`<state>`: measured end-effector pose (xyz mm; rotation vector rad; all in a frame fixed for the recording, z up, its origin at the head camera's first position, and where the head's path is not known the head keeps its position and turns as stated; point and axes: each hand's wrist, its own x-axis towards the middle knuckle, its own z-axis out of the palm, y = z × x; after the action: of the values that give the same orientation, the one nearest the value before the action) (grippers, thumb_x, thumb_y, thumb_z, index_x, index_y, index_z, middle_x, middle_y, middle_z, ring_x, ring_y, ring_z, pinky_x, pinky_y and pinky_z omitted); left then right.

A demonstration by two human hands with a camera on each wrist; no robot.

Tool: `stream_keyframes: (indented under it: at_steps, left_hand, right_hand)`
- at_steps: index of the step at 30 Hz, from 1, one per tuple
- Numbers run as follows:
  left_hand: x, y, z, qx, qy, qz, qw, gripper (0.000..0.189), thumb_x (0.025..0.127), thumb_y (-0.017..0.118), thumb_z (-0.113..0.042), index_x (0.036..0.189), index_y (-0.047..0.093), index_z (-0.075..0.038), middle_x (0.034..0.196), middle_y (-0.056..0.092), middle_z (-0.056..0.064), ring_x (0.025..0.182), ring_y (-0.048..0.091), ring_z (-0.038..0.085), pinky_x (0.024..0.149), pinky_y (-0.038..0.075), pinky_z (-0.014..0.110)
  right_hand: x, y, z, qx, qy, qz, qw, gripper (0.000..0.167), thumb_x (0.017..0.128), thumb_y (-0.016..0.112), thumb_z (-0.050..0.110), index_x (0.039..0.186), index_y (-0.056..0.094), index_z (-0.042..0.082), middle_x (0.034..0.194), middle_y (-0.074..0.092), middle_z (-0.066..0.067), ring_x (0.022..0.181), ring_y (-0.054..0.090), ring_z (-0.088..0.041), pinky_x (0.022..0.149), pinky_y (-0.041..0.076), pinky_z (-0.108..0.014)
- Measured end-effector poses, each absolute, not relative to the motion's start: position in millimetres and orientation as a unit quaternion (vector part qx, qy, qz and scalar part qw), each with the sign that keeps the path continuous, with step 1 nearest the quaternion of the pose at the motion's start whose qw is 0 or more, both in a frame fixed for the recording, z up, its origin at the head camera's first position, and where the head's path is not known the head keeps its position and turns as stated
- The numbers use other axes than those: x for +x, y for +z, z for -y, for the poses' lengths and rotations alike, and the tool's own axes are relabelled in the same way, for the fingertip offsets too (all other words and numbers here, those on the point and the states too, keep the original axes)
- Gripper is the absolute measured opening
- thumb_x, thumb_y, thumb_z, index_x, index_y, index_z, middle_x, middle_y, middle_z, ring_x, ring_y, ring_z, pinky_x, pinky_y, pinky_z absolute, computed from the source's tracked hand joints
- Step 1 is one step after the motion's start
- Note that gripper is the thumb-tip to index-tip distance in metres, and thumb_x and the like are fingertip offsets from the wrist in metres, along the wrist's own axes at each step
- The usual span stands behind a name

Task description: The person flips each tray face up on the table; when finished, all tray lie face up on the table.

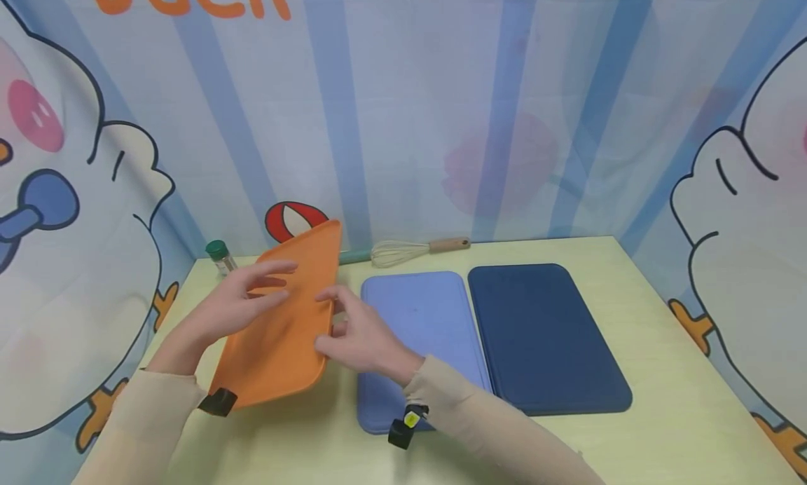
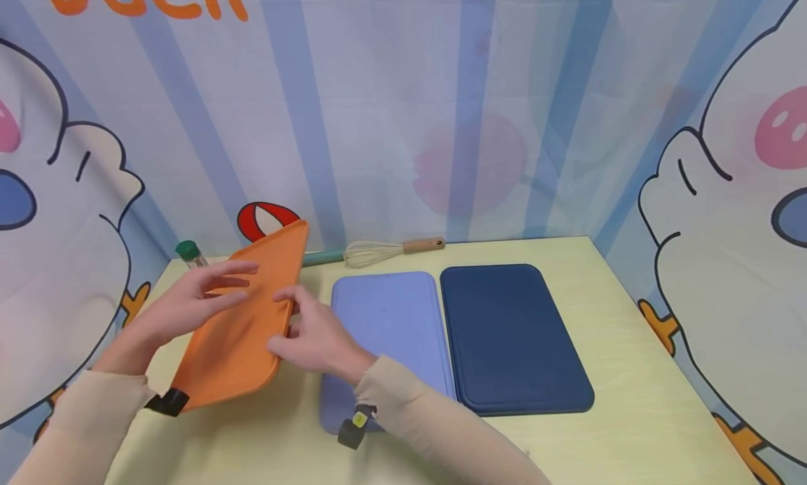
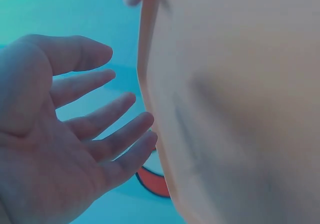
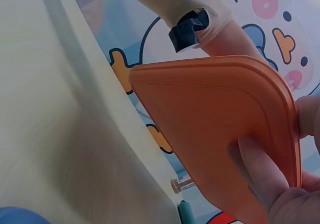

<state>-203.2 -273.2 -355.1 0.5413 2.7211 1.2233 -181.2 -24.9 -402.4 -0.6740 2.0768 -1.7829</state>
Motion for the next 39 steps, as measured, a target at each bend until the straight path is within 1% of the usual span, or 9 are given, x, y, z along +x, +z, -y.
stream_keyframes:
  at_steps: [3, 9, 13, 17, 22, 25, 29, 31, 39]
  left_hand:
    - [-200, -362, 284, 0.157, 0.401, -0.901, 0.052, 0.053, 0.106, 0.065, -0.020, 0.155, 0.050, -0.008, 0.159, 0.048, 0.016, 0.140, 0.050, 0.046, 0.105, 0.050, 0.063]
    - [-193, -377, 304, 0.131, 0.399, -0.906, 0.046, 0.058, 0.106, 0.066, -0.022, 0.159, 0.046, -0.010, 0.162, 0.042, 0.019, 0.142, 0.045, 0.052, 0.105, 0.049, 0.065]
    - [-189, -390, 314, 0.098, 0.393, -0.912, 0.068, 0.064, 0.105, 0.066, -0.025, 0.162, 0.040, -0.010, 0.165, 0.035, 0.022, 0.144, 0.041, 0.053, 0.106, 0.047, 0.067]
    - [-188, -406, 323, 0.081, 0.397, -0.909, 0.096, 0.069, 0.106, 0.065, -0.026, 0.164, 0.033, -0.008, 0.165, 0.031, 0.027, 0.142, 0.042, 0.055, 0.107, 0.048, 0.065]
    - [-186, -420, 331, 0.080, 0.417, -0.899, 0.104, 0.072, 0.106, 0.065, -0.030, 0.165, 0.030, -0.009, 0.165, 0.033, 0.026, 0.141, 0.044, 0.056, 0.108, 0.048, 0.062]
    - [-183, -425, 334, 0.085, 0.438, -0.890, 0.094, 0.069, 0.107, 0.064, -0.031, 0.164, 0.034, -0.009, 0.165, 0.036, 0.024, 0.140, 0.047, 0.053, 0.106, 0.052, 0.053]
    - [-180, -430, 339, 0.082, 0.464, -0.878, 0.079, 0.060, 0.109, 0.061, -0.027, 0.162, 0.040, -0.008, 0.160, 0.042, 0.025, 0.134, 0.055, 0.050, 0.095, 0.054, 0.027]
    - [-178, -431, 341, 0.077, 0.476, -0.873, 0.075, 0.057, 0.109, 0.059, -0.023, 0.161, 0.041, -0.007, 0.158, 0.044, 0.026, 0.133, 0.055, 0.050, 0.091, 0.053, 0.020]
    - [-175, -436, 349, 0.069, 0.494, -0.863, 0.080, 0.057, 0.109, 0.060, -0.024, 0.161, 0.043, -0.008, 0.157, 0.045, 0.024, 0.134, 0.056, 0.047, 0.092, 0.055, 0.019]
  right_hand:
    - [-183, -407, 21, -0.235, -0.633, -0.720, 0.160, 0.056, 0.091, 0.066, 0.002, 0.143, 0.049, 0.015, 0.126, 0.053, -0.005, 0.089, 0.076, -0.013, 0.074, 0.064, -0.044]
    - [-183, -415, 13, -0.238, -0.642, -0.712, 0.157, 0.057, 0.093, 0.065, 0.002, 0.145, 0.048, 0.015, 0.131, 0.052, -0.006, 0.091, 0.076, -0.015, 0.076, 0.064, -0.048]
    - [-183, -419, 8, -0.237, -0.646, -0.710, 0.150, 0.058, 0.093, 0.065, 0.002, 0.146, 0.049, 0.017, 0.133, 0.053, -0.007, 0.095, 0.076, -0.016, 0.079, 0.063, -0.053]
    - [-184, -423, 3, -0.241, -0.648, -0.709, 0.139, 0.058, 0.093, 0.064, 0.003, 0.147, 0.048, 0.019, 0.134, 0.054, -0.007, 0.098, 0.075, -0.017, 0.076, 0.064, -0.045]
    - [-185, -428, -2, -0.245, -0.657, -0.701, 0.129, 0.057, 0.094, 0.063, 0.002, 0.146, 0.048, 0.018, 0.136, 0.058, -0.008, 0.100, 0.075, -0.018, 0.074, 0.064, -0.040]
    - [-187, -431, -5, -0.251, -0.657, -0.700, 0.123, 0.057, 0.094, 0.063, 0.002, 0.146, 0.048, 0.017, 0.138, 0.058, -0.009, 0.102, 0.075, -0.018, 0.074, 0.064, -0.037]
    - [-188, -434, -7, -0.260, -0.663, -0.691, 0.125, 0.057, 0.093, 0.060, -0.001, 0.146, 0.047, 0.015, 0.142, 0.056, -0.011, 0.105, 0.075, -0.020, 0.074, 0.063, -0.036]
    - [-189, -435, -8, -0.262, -0.670, -0.683, 0.130, 0.057, 0.093, 0.060, -0.003, 0.146, 0.046, 0.014, 0.144, 0.055, -0.013, 0.107, 0.074, -0.022, 0.073, 0.063, -0.036]
    - [-190, -443, -15, -0.276, -0.666, -0.675, 0.155, 0.061, 0.094, 0.061, -0.003, 0.151, 0.042, 0.011, 0.152, 0.048, -0.015, 0.122, 0.069, -0.027, 0.080, 0.064, -0.038]
